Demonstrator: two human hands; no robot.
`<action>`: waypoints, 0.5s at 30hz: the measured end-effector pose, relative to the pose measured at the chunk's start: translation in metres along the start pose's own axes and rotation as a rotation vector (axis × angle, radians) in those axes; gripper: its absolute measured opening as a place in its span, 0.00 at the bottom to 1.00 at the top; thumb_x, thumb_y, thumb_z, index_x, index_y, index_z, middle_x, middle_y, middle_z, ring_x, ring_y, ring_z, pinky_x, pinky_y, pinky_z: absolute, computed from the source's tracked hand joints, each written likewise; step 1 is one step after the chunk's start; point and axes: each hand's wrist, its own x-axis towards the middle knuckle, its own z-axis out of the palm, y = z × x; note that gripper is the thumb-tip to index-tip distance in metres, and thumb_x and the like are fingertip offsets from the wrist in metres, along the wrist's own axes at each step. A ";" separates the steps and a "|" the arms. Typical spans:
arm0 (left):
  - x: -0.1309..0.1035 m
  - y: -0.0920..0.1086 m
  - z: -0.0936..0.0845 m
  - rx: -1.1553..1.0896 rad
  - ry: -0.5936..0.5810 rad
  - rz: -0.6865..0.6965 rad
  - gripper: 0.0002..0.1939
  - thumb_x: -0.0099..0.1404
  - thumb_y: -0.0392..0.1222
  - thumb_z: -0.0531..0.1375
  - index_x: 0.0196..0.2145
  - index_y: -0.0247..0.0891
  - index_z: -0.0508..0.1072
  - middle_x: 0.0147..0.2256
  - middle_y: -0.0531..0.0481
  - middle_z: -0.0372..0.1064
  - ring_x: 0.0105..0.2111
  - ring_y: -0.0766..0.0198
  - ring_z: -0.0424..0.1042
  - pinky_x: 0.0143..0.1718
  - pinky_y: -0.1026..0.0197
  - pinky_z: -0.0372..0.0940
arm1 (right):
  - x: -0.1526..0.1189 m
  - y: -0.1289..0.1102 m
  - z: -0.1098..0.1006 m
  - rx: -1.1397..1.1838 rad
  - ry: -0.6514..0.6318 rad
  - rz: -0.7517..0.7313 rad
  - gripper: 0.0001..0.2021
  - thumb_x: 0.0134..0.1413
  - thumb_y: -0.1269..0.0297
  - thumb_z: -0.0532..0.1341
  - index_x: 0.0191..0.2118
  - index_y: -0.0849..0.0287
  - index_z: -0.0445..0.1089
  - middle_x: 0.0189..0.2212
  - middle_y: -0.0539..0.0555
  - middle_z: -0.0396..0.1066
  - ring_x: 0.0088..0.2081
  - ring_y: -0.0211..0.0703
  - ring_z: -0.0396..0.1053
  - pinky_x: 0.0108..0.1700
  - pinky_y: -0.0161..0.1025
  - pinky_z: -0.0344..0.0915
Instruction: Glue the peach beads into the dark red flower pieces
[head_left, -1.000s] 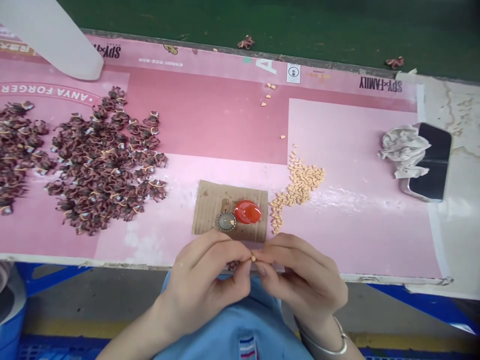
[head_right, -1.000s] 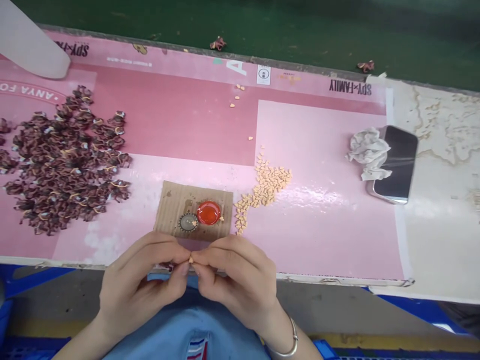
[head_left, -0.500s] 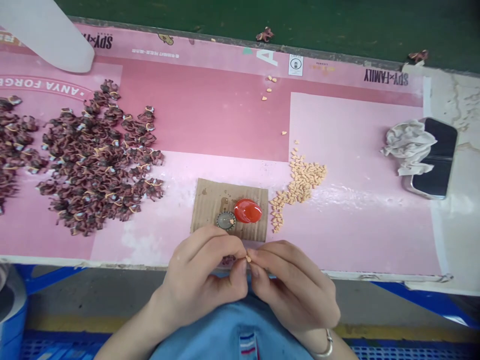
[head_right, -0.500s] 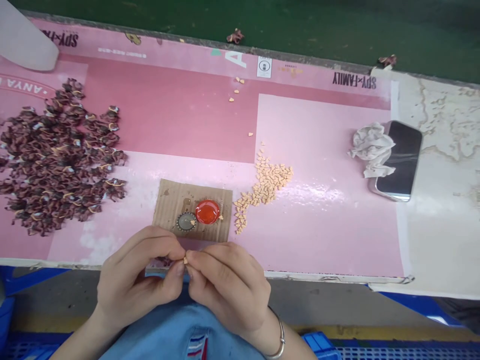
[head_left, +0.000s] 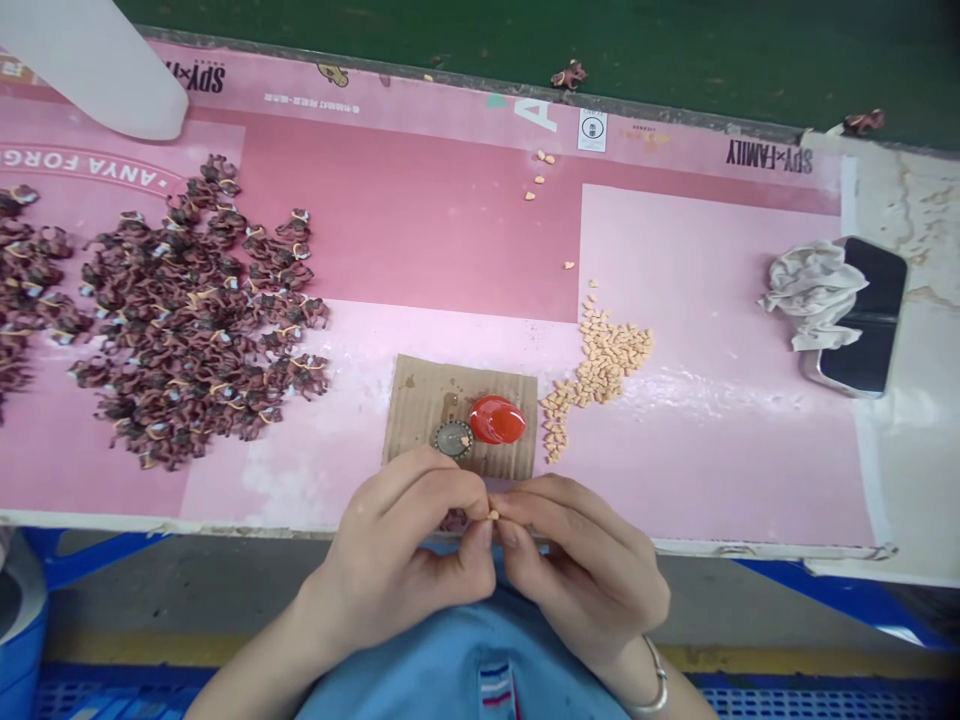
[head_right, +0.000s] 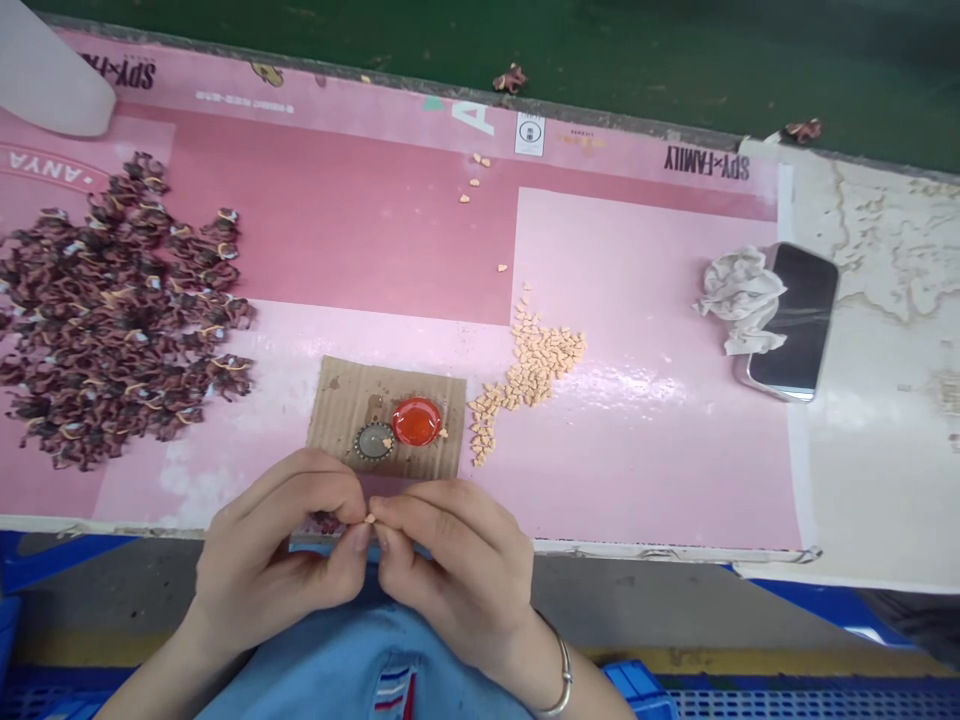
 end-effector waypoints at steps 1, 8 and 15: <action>0.000 0.000 0.000 -0.007 0.012 0.001 0.10 0.65 0.25 0.56 0.35 0.39 0.65 0.29 0.54 0.67 0.28 0.71 0.69 0.33 0.73 0.68 | 0.001 0.000 0.000 0.006 -0.002 0.005 0.08 0.60 0.79 0.64 0.40 0.59 0.76 0.31 0.51 0.80 0.29 0.35 0.77 0.32 0.29 0.77; 0.001 -0.001 0.003 -0.087 0.032 -0.038 0.09 0.64 0.26 0.57 0.34 0.39 0.65 0.27 0.55 0.67 0.25 0.71 0.67 0.28 0.71 0.65 | 0.005 0.000 0.004 0.049 0.021 0.017 0.08 0.59 0.78 0.64 0.38 0.57 0.73 0.27 0.49 0.76 0.27 0.37 0.75 0.30 0.32 0.75; -0.002 -0.004 -0.004 -0.143 0.016 -0.064 0.04 0.75 0.36 0.58 0.38 0.40 0.68 0.30 0.53 0.70 0.29 0.69 0.71 0.32 0.70 0.68 | 0.011 0.011 -0.004 -0.086 0.057 -0.019 0.08 0.60 0.78 0.64 0.38 0.56 0.72 0.26 0.49 0.76 0.26 0.37 0.74 0.28 0.33 0.73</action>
